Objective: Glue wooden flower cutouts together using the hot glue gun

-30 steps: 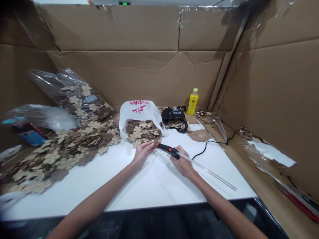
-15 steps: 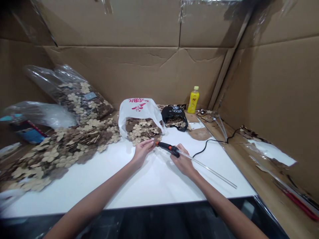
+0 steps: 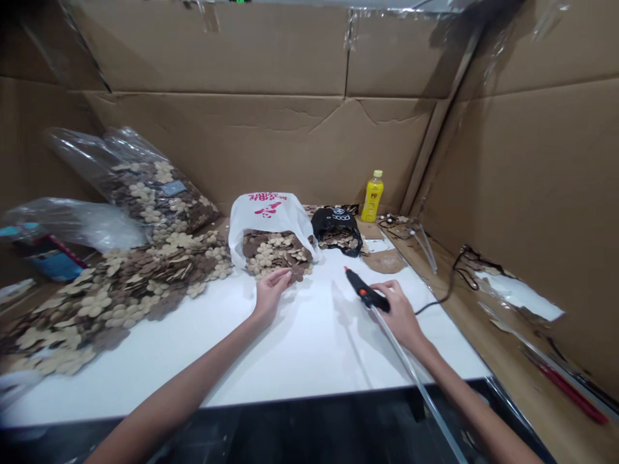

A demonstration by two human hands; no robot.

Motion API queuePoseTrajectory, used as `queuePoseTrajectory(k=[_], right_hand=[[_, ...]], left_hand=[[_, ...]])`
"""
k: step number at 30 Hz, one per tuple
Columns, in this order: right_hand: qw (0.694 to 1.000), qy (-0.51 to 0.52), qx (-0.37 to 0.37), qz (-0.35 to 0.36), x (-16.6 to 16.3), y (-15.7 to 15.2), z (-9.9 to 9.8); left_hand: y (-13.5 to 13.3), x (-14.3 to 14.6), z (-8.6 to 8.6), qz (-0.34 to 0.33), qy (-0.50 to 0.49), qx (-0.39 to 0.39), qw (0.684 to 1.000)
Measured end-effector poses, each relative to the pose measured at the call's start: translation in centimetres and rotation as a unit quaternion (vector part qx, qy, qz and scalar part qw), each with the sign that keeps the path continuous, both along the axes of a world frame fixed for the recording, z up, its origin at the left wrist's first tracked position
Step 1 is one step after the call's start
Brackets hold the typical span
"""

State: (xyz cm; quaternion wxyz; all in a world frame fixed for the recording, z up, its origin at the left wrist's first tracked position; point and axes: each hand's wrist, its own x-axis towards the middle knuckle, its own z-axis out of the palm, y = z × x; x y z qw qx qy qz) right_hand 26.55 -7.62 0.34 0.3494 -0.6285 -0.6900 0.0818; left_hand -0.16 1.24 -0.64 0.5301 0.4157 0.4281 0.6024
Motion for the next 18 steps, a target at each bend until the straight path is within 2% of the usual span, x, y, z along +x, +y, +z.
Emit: queuePoseTrajectory(k=[5, 8, 14, 18], right_hand=[[0.977, -0.164, -0.007, -0.137, 7.5, -2.1, -0.5], [0.963, -0.218, -0.026, -0.154, 10.0, -2.9, -1.6], [0.948, -0.284, -0.032, -0.142, 11.9, -2.8, -4.0], [0.928, -0.333, -0.045, -0.16, 12.1, -2.5, -3.8]], left_hand=[[0.2, 0.0, -0.2, -0.009, -0.002, 0.002, 1.0], [0.2, -0.1, -0.2, -0.008, 0.004, 0.002, 1.0], [0.0, -0.2, 0.1, -0.005, 0.003, -0.004, 1.0], [-0.3, -0.1, 0.4, -0.003, -0.005, -0.005, 1.0]])
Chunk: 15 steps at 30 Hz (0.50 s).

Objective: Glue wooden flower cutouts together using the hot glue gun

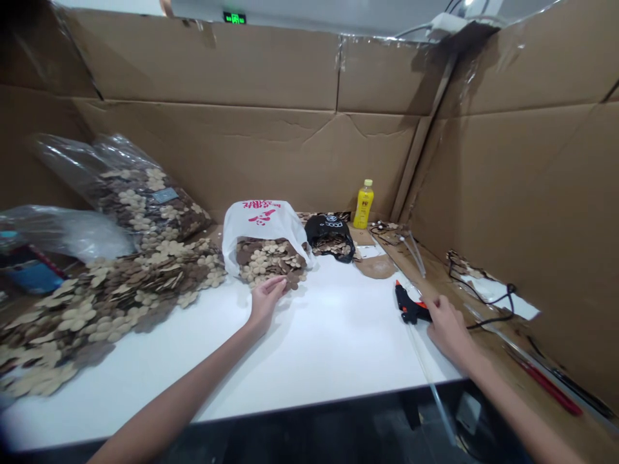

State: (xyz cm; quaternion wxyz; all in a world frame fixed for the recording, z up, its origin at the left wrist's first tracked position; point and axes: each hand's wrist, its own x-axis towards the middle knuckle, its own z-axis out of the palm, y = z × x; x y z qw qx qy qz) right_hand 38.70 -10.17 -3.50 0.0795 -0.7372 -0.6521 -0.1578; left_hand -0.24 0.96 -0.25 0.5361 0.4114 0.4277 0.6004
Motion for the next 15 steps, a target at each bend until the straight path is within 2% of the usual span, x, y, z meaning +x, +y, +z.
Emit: queuePoseTrajectory(k=[4, 7, 9, 12, 15], right_hand=[[0.999, -0.03, 0.02, -0.02, -1.6, 1.6, 3.1], [0.995, 0.058, 0.034, 0.068, -5.1, 5.2, 6.0], [0.978, 0.152, 0.012, 0.144, -8.2, 8.9, 7.2], [0.969, 0.176, 0.005, 0.172, -12.7, 15.1, 7.4], [0.972, 0.179, -0.009, 0.154, -16.0, 20.5, 6.3]], left_hand=[[-0.2, 0.2, 0.1, -0.008, -0.003, -0.001, 1.0], [-0.3, 0.2, 0.0, -0.015, 0.011, -0.006, 1.0], [-0.4, 0.2, 0.0, -0.02, 0.021, -0.009, 1.0], [-0.5, 0.1, 0.1, -0.023, 0.021, -0.012, 0.999], [-0.6, -0.1, 0.4, -0.023, 0.015, -0.015, 1.0]])
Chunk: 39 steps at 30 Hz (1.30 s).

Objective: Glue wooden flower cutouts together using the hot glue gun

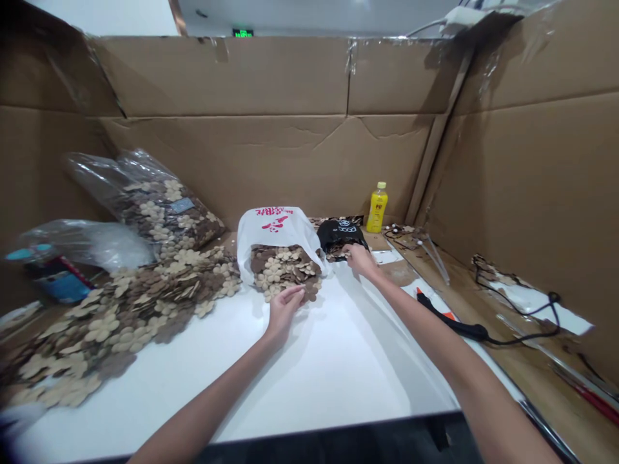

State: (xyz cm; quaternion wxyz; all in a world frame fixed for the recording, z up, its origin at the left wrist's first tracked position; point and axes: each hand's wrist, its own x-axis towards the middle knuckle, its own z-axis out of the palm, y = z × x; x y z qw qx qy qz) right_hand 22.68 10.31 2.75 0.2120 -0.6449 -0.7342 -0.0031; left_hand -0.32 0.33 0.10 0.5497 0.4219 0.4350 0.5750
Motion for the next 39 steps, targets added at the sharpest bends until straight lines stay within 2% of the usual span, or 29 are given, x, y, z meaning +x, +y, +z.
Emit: queuePoseTrajectory(k=[4, 8, 14, 18, 20, 24, 28, 34, 38, 39], right_hand=[[1.0, 0.003, -0.004, -0.022, -2.1, 4.1, -1.7], [1.0, 0.003, 0.001, -0.025, -2.8, 5.5, -2.6], [0.998, 0.025, 0.042, -0.034, -2.2, 5.0, -2.6], [0.983, 0.144, 0.109, -0.026, -1.2, 3.7, -2.4], [0.971, 0.212, 0.107, -0.03, -0.7, 2.9, -2.3], [0.913, 0.393, 0.071, -0.083, -0.1, 1.4, -2.0], [0.868, 0.481, 0.07, -0.103, 0.2, -0.4, -1.9], [0.812, 0.583, 0.001, -0.028, -2.5, -5.1, -2.4], [0.722, 0.685, -0.082, 0.049, -6.3, -8.5, -3.0], [0.708, 0.698, -0.092, 0.058, -7.1, -9.0, -3.0]], left_hand=[[0.1, -0.1, 0.0, -0.007, -0.02, -0.005, 1.0], [0.3, 0.0, -0.2, -0.013, -0.033, -0.017, 0.999], [-0.1, 0.2, 0.3, -0.008, -0.035, -0.025, 0.999], [-0.3, 0.4, 0.4, -0.019, -0.023, -0.024, 0.999], [-0.2, 0.4, 0.2, -0.022, -0.011, -0.02, 0.999], [0.2, 0.2, -0.1, -0.016, 0.007, -0.006, 1.0], [0.4, 0.0, -0.1, -0.013, 0.008, -0.003, 1.0], [0.4, 0.2, -0.3, -0.015, 0.01, -0.001, 1.0], [0.5, 0.3, -0.6, -0.02, 0.001, 0.004, 1.0], [0.5, 0.3, -0.6, -0.021, 0.0, 0.007, 1.0]])
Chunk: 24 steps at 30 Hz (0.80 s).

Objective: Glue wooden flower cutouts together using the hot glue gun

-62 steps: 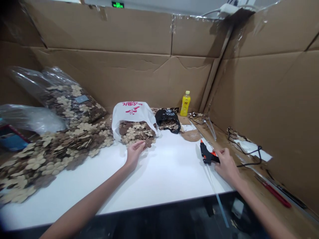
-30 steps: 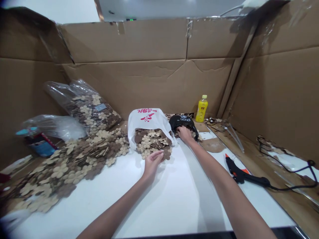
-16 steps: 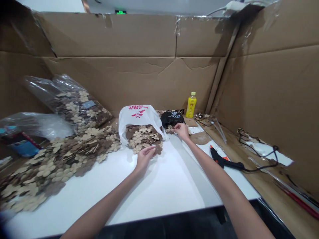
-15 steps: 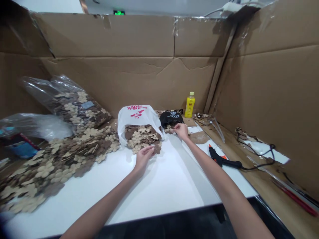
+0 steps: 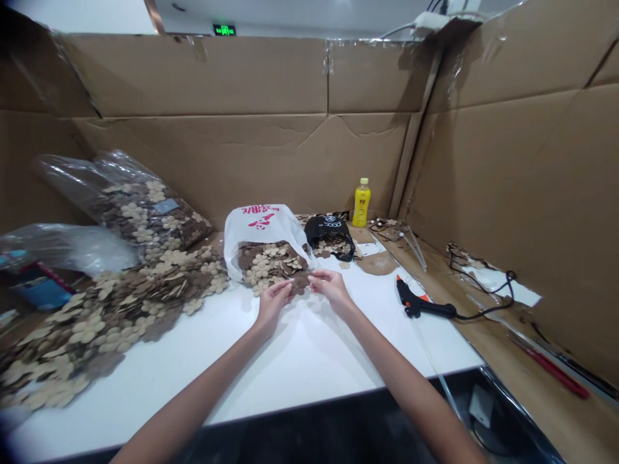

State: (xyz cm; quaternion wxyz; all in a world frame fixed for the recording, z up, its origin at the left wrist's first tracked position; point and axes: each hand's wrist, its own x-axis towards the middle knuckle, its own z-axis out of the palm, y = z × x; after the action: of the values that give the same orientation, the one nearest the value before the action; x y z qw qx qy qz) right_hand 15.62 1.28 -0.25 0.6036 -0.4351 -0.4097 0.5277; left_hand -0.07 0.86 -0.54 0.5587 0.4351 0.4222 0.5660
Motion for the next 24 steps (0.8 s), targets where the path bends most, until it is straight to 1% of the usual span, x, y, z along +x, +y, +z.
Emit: queuePoseTrajectory(k=[2, 5, 10, 16, 21, 24], right_hand=[[1.0, 0.003, 0.005, 0.006, -1.2, -0.8, 0.0], [1.0, -0.007, 0.02, 0.006, -1.9, -1.2, 0.1], [1.0, -0.001, 0.017, -0.002, -1.8, -1.1, 0.3], [1.0, -0.005, 0.018, 0.01, -1.8, -1.2, 0.4], [0.999, 0.022, 0.009, 0.045, -1.4, -1.1, 0.1], [0.998, 0.016, -0.001, 0.064, -1.1, -1.2, 0.1]], left_hand=[[0.0, -0.1, -0.1, -0.002, -0.005, 0.004, 1.0], [0.1, -0.1, -0.3, -0.003, -0.015, 0.004, 1.0], [0.3, 0.1, -0.5, -0.003, -0.024, -0.009, 1.0], [0.4, 0.2, -0.6, -0.006, -0.03, -0.014, 0.999], [0.5, 0.2, -0.6, 0.005, -0.033, -0.011, 0.999], [0.5, 0.1, -0.6, 0.014, -0.027, -0.009, 0.999]])
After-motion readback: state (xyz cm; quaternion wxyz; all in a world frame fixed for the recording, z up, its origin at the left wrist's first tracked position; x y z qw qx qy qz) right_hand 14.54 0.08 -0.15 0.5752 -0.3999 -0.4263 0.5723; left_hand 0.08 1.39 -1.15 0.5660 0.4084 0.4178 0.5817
